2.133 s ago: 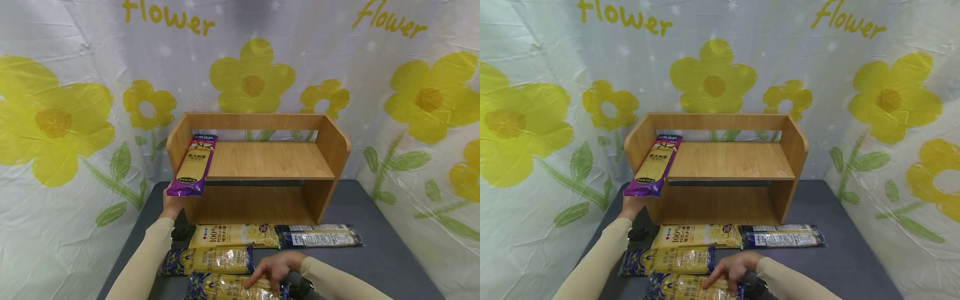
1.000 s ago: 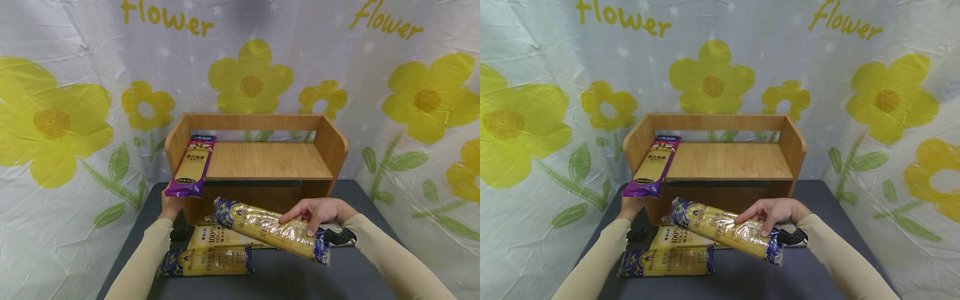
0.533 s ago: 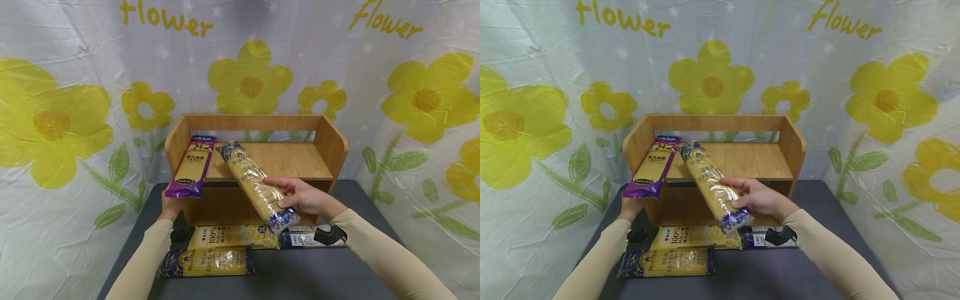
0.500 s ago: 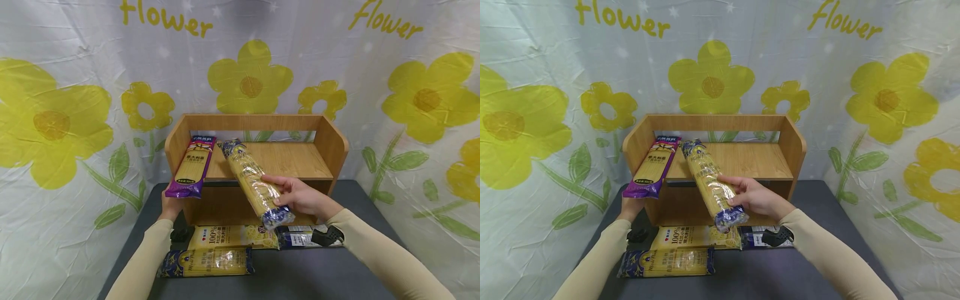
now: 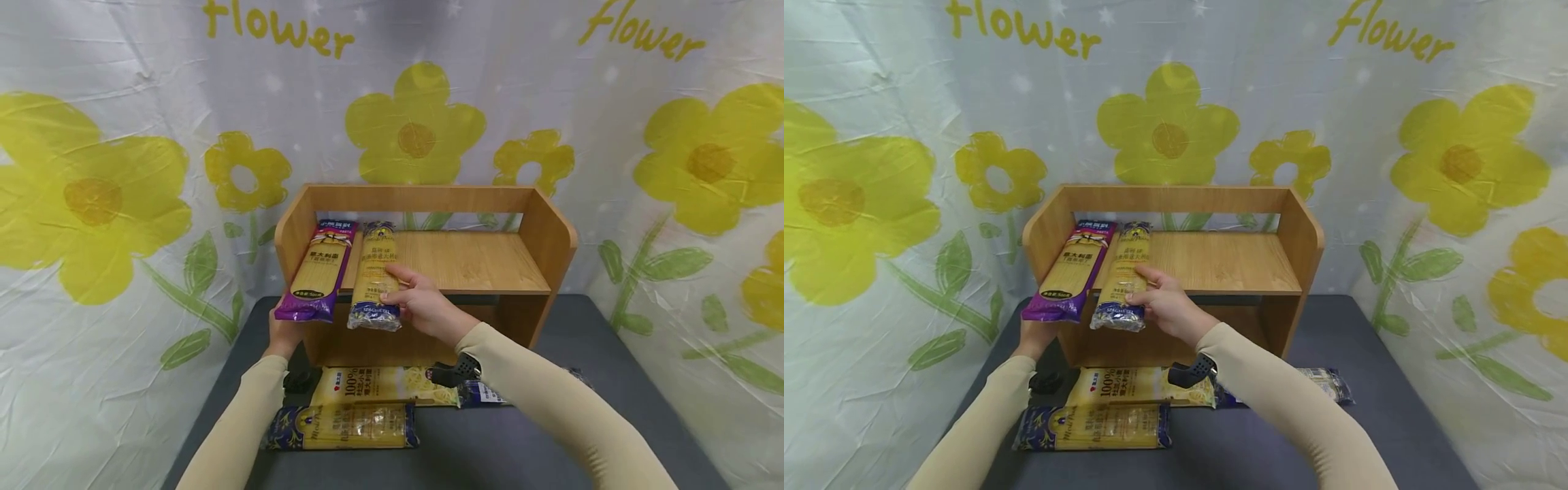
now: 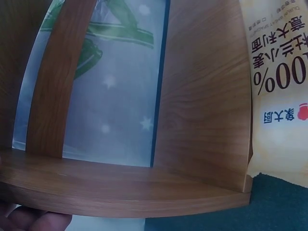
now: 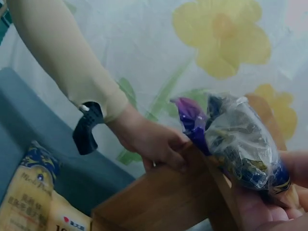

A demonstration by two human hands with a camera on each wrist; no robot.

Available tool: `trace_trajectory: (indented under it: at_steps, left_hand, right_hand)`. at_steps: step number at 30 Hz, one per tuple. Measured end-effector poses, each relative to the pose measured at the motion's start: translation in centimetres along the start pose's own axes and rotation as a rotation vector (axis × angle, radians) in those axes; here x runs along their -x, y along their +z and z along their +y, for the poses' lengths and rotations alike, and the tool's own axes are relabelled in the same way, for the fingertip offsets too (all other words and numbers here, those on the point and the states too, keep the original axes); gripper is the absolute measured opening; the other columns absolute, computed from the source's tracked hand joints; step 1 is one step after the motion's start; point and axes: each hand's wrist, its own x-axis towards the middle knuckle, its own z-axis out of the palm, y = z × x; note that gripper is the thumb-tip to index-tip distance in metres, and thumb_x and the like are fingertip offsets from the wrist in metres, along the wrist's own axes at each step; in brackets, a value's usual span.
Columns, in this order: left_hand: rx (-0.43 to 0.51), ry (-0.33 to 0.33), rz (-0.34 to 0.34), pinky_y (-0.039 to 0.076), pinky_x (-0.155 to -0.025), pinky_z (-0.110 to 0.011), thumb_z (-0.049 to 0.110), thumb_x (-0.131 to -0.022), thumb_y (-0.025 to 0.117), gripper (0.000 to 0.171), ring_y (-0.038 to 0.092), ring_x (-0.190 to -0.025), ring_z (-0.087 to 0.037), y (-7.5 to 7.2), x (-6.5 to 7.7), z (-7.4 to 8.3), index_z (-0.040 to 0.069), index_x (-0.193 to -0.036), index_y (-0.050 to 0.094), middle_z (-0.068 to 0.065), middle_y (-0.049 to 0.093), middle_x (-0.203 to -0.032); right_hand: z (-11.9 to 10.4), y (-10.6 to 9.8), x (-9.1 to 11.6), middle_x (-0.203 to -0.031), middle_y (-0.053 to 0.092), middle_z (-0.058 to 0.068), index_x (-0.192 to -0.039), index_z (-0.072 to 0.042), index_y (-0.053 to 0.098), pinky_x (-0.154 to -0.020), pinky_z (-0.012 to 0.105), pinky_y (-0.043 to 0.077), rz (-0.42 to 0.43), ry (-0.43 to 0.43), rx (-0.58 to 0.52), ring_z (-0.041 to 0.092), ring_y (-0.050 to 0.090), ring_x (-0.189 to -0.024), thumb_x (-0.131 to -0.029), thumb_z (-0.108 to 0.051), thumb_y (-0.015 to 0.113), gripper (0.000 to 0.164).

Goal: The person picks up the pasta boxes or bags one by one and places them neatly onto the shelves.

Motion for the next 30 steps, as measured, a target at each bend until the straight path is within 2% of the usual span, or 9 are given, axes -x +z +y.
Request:
trace_trajectory:
  at_steps: [3, 5, 8, 13, 19, 26, 30]
  left_hand:
    - [0.049, -0.017, -0.004, 0.047, -0.094, -0.053, 0.006, -0.083, 0.061, 0.057, 0.061, -0.109, -0.046, 0.1, 0.0, 0.2, -0.008, -0.137, 0.048, -0.031, 0.060, -0.124]
    - [0.065, -0.021, -0.005, 0.048, -0.093, -0.053, 0.006, -0.084, 0.061, 0.056, 0.062, -0.108, -0.045, 0.2, 0.0, 0.2, -0.007, -0.137, 0.048, -0.031, 0.060, -0.124]
    - [0.064, -0.007, 0.015, 0.048, -0.092, -0.053, 0.006, -0.084, 0.061, 0.055, 0.063, -0.106, -0.044, 0.3, 0.0, 0.1, -0.006, -0.136, 0.049, -0.030, 0.062, -0.122]
    - [0.105, -0.026, 0.042, 0.048, -0.093, -0.053, 0.009, -0.085, 0.061, 0.054, 0.063, -0.105, -0.044, 0.4, 0.0, -0.1, -0.003, -0.136, 0.050, -0.030, 0.062, -0.121]
    - [0.157, -0.070, 0.022, 0.047, -0.091, -0.051, 0.009, -0.085, 0.060, 0.055, 0.063, -0.101, -0.039, 0.3, 0.0, -0.3, 0.000, -0.138, 0.050, -0.029, 0.063, -0.122]
    - [0.187, -0.072, 0.029, 0.048, -0.090, -0.051, 0.011, -0.085, 0.062, 0.054, 0.063, -0.100, -0.039, 0.2, 0.1, -0.2, 0.000, -0.137, 0.051, -0.028, 0.064, -0.121]
    - [0.210, -0.069, 0.031, 0.047, -0.092, -0.051, 0.012, -0.085, 0.062, 0.054, 0.062, -0.103, -0.039, 0.0, 0.1, -0.1, 0.000, -0.137, 0.051, -0.028, 0.063, -0.123]
  right_hand:
    - [0.2, 0.7, -1.2, -0.137, 0.054, 0.017, -0.152, -0.015, 0.032, -0.054, 0.017, 0.044, 0.030, 0.004, 0.007, 0.007, 0.062, -0.077, -0.090, 0.009, 0.056, 0.070]
    - [0.3, 1.1, -1.8, -0.143, 0.050, 0.019, -0.152, -0.014, 0.032, -0.059, 0.019, 0.049, 0.050, -0.002, 0.014, 0.010, 0.063, -0.083, -0.090, 0.010, 0.056, 0.071]
    - [0.3, 1.5, -2.6, -0.143, 0.051, 0.017, -0.152, -0.016, 0.033, -0.066, 0.022, 0.052, 0.082, -0.009, 0.027, 0.018, 0.065, -0.097, -0.090, 0.009, 0.057, 0.072]
    - [0.2, 1.8, -3.2, -0.139, 0.056, 0.016, -0.152, -0.017, 0.033, -0.072, 0.024, 0.053, 0.090, -0.006, 0.081, 0.028, 0.062, -0.116, -0.090, 0.006, 0.058, 0.070]
    - [0.3, 1.7, -3.5, -0.144, 0.050, 0.015, -0.153, -0.016, 0.031, -0.082, 0.029, 0.052, 0.061, -0.020, 0.166, 0.029, 0.058, -0.121, -0.091, 0.005, 0.059, 0.071]
    - [0.5, 1.3, -3.5, -0.148, 0.046, 0.016, -0.153, -0.010, 0.029, -0.097, 0.039, 0.049, 0.065, -0.053, 0.212, 0.030, 0.055, -0.125, -0.090, 0.005, 0.060, 0.072]
    - [0.7, 1.2, -3.6, -0.147, 0.047, 0.016, -0.153, -0.009, 0.028, -0.097, 0.037, 0.049, 0.053, -0.087, 0.287, 0.029, 0.054, -0.126, -0.090, 0.001, 0.062, 0.072]
